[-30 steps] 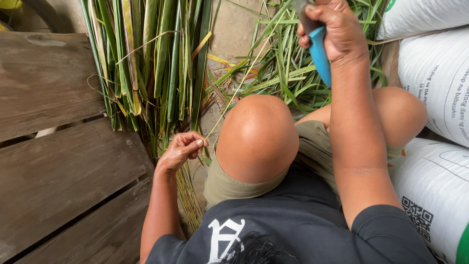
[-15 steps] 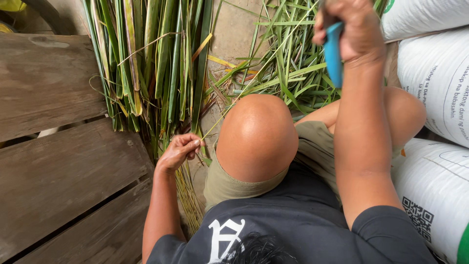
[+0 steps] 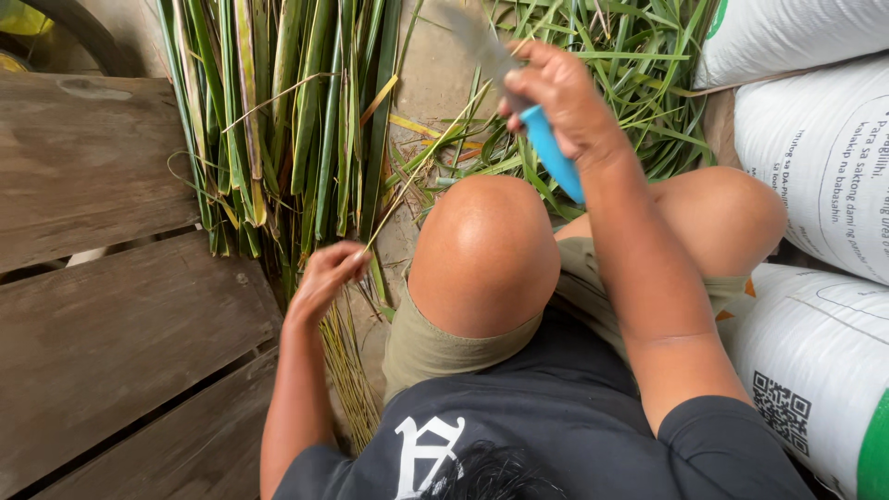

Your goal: The person strips the leafy parts from long plant stalks using a knife, pulling the blade along the length of each stalk and gathering the stripped fibers into a pile on the floor.

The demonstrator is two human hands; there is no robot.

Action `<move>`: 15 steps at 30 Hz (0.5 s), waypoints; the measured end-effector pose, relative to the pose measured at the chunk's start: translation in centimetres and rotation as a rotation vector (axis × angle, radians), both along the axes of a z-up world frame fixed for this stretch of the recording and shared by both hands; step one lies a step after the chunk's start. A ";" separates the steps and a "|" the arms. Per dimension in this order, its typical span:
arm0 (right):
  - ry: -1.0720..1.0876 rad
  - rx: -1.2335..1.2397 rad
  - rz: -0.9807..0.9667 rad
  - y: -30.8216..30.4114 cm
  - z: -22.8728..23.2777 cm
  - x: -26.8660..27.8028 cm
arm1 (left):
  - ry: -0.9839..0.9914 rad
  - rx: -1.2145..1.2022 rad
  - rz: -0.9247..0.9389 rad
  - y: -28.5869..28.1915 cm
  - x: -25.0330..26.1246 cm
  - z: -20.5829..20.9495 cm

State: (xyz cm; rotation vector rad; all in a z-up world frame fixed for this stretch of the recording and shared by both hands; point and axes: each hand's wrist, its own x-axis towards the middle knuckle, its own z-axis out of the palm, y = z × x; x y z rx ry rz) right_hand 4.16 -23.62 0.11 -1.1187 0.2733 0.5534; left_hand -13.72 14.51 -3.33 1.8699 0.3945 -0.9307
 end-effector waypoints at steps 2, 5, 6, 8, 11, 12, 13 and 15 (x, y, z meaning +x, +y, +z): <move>0.008 -0.022 -0.115 -2.2 -0.7 0.9 | 0.118 0.122 0.049 3.4 -4.1 0.9; 0.000 -0.069 -0.398 -5.9 -4.1 2.3 | 0.257 0.268 0.320 11.3 -14.8 -0.4; -0.019 -0.094 -0.585 -7.0 -5.6 3.0 | 0.270 0.294 0.520 14.3 -19.4 -1.1; 0.001 0.013 -0.622 -10.4 -10.3 3.4 | 0.246 0.157 0.789 17.0 -28.2 -1.4; 0.057 0.103 -0.635 -11.9 -14.6 3.7 | 0.149 -0.123 1.208 16.0 -40.3 -1.6; 0.077 0.088 -0.622 -11.8 -15.6 3.7 | 0.076 -0.266 1.347 14.8 -43.9 -1.7; 0.091 0.092 -0.588 -10.7 -15.5 3.7 | 0.074 -0.254 1.382 12.5 -46.0 -1.8; 0.043 0.005 -0.526 -8.7 -15.0 3.7 | 0.132 -0.424 1.470 8.1 -49.4 -2.8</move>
